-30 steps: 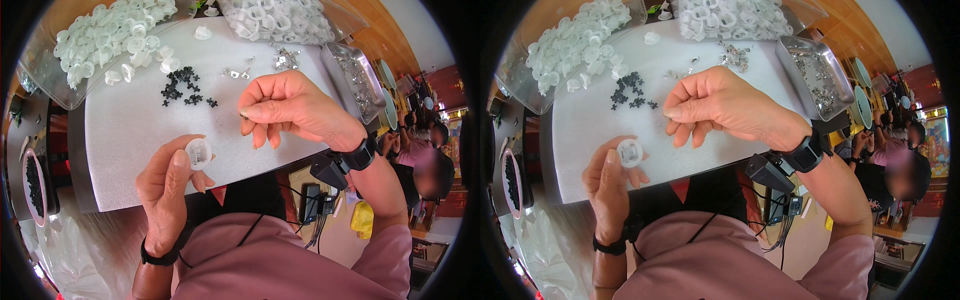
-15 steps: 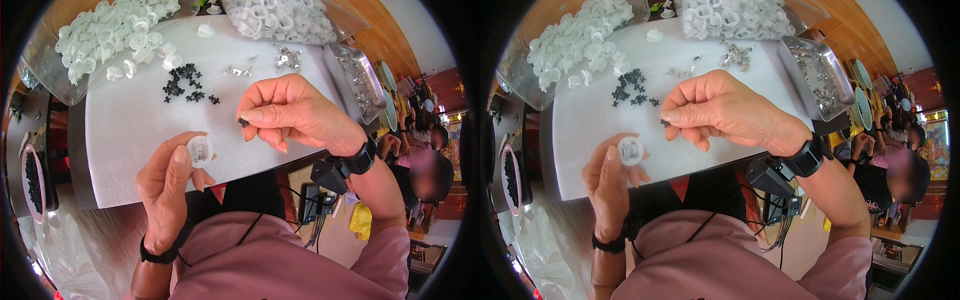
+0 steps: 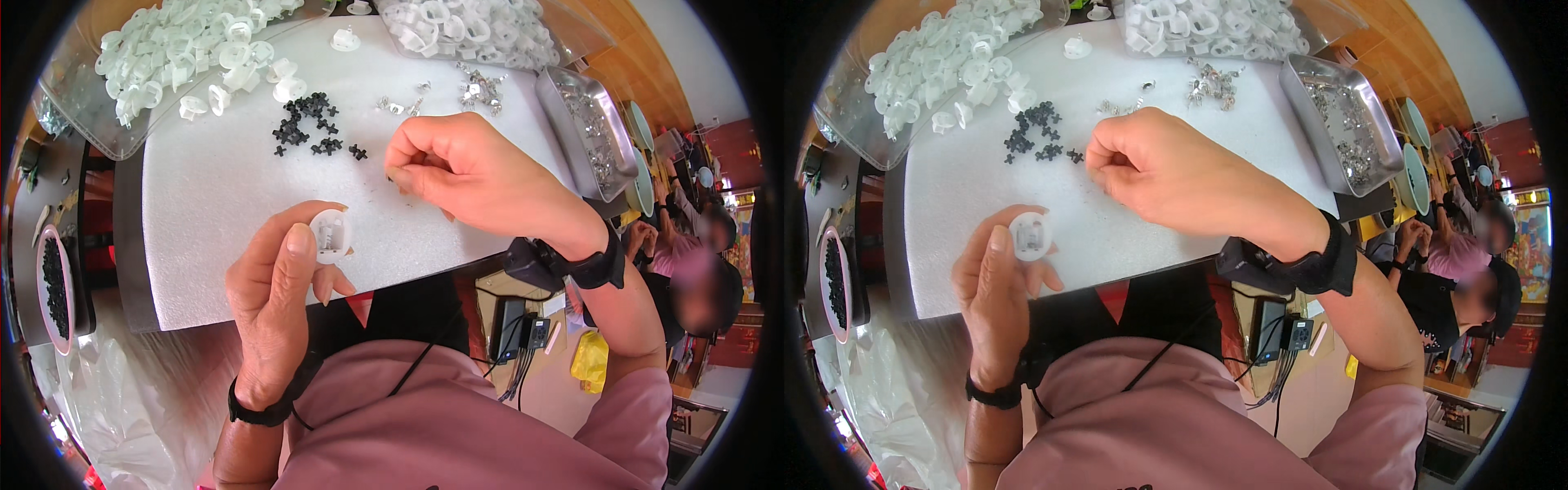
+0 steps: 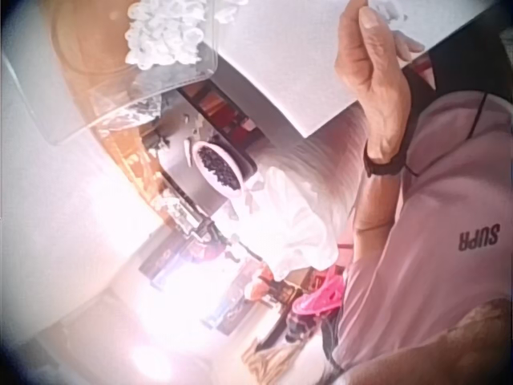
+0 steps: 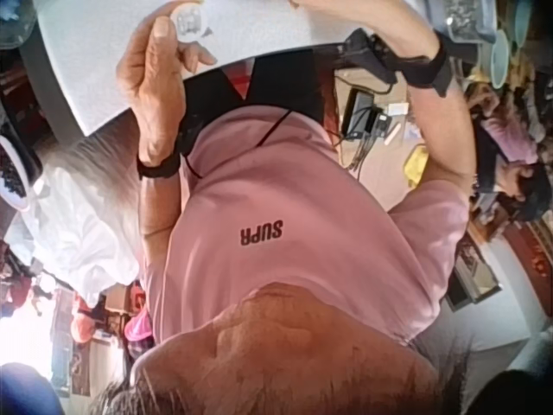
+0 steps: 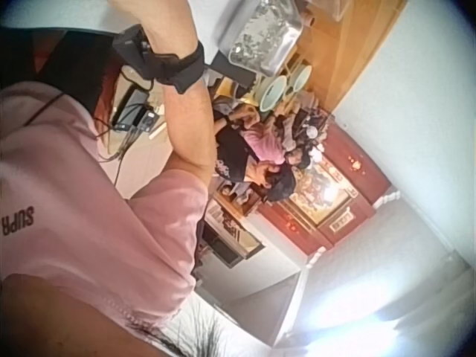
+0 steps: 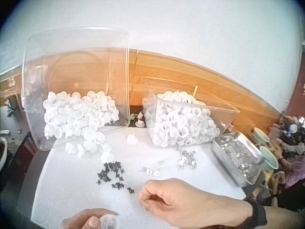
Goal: Manually assembling small plastic and metal components into a white circular housing.
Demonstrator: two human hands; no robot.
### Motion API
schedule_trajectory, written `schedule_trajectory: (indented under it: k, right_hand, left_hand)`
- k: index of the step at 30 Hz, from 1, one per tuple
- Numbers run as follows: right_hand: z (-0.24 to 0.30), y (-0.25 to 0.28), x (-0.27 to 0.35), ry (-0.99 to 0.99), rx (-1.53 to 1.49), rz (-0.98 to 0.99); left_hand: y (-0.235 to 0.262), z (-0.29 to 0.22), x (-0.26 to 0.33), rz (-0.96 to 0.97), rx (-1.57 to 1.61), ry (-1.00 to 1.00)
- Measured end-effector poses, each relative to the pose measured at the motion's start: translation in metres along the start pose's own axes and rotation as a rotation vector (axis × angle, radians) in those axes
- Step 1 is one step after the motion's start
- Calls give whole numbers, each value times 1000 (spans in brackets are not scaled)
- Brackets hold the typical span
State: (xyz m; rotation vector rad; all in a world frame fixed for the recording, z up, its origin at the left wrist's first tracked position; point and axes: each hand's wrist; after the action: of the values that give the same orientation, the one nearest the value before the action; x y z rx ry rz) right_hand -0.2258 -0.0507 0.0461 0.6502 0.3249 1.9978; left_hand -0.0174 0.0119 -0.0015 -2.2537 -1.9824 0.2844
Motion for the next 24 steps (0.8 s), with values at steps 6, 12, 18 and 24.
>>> schedule_trajectory:
  k: [6, 12, 18, 24]
  right_hand:
    - [-23, -8, -11, 297, 679, -251]
    - [-24, -12, -10, 249, 768, -292]
    - [-25, -13, -9, 268, 820, -305]
    - [-1, -14, 4, 344, 546, -248]
  left_hand:
    - [-2, -2, -2, -7, -4, 27]
    - [-3, -5, -2, -4, -19, 47]
    - [-2, -5, -4, 20, -77, 38]
    - [-4, -5, -3, -28, -39, 46]
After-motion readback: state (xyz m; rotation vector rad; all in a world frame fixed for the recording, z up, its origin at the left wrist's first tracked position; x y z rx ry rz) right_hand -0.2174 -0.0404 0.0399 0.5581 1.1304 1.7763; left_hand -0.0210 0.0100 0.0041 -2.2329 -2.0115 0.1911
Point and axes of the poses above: each hand's wrist, its own x-axis away from the middle knuckle, its own y-axis out of the back of the hand, z = x × y, and after that the axes turned 7 degrees about -y, right-handed
